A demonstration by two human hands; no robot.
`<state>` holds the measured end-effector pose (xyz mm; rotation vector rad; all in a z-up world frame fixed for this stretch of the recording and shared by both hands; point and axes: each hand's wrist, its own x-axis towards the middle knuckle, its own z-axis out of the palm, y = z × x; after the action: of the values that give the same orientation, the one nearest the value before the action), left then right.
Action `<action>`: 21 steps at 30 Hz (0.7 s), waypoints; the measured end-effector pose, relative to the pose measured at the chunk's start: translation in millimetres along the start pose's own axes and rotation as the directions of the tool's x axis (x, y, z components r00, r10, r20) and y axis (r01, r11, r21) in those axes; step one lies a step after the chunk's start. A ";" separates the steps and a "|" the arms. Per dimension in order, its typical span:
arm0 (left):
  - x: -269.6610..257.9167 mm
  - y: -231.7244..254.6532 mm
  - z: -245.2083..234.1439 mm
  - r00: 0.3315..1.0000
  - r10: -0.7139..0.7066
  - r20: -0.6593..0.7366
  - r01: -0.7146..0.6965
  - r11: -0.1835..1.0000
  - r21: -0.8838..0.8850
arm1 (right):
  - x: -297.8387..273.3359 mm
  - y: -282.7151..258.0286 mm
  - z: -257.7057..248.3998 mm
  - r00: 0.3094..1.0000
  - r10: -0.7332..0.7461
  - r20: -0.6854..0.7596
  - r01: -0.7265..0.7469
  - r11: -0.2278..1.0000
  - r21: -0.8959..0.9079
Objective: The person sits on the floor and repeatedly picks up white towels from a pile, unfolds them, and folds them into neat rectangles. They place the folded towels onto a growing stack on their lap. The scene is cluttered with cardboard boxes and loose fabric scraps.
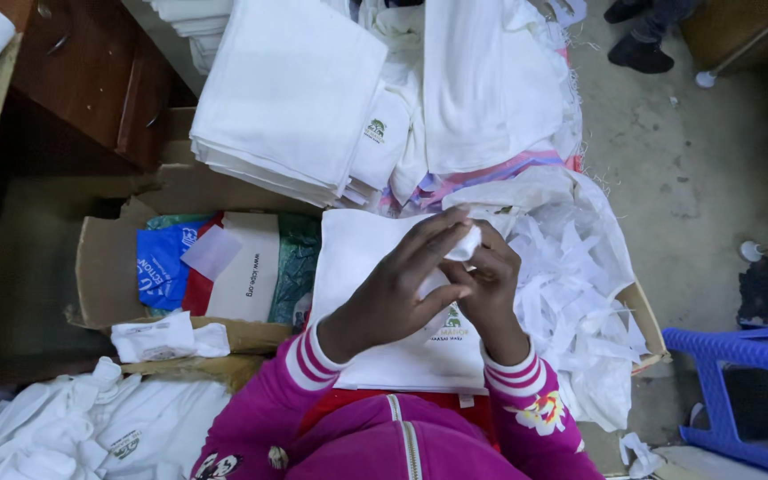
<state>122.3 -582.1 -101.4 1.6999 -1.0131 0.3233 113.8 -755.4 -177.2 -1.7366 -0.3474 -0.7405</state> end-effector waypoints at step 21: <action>-32.7 -62.3 -79.2 0.827 -0.394 -0.400 0.370 0.919 -0.139 | 57.6 -35.2 -73.3 0.976 0.059 -0.210 -0.123 0.942 -0.311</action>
<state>170.6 -493.2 -133.0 1.6420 -0.3450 0.3728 115.0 -822.3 -103.4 -1.9486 -0.0057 -0.9335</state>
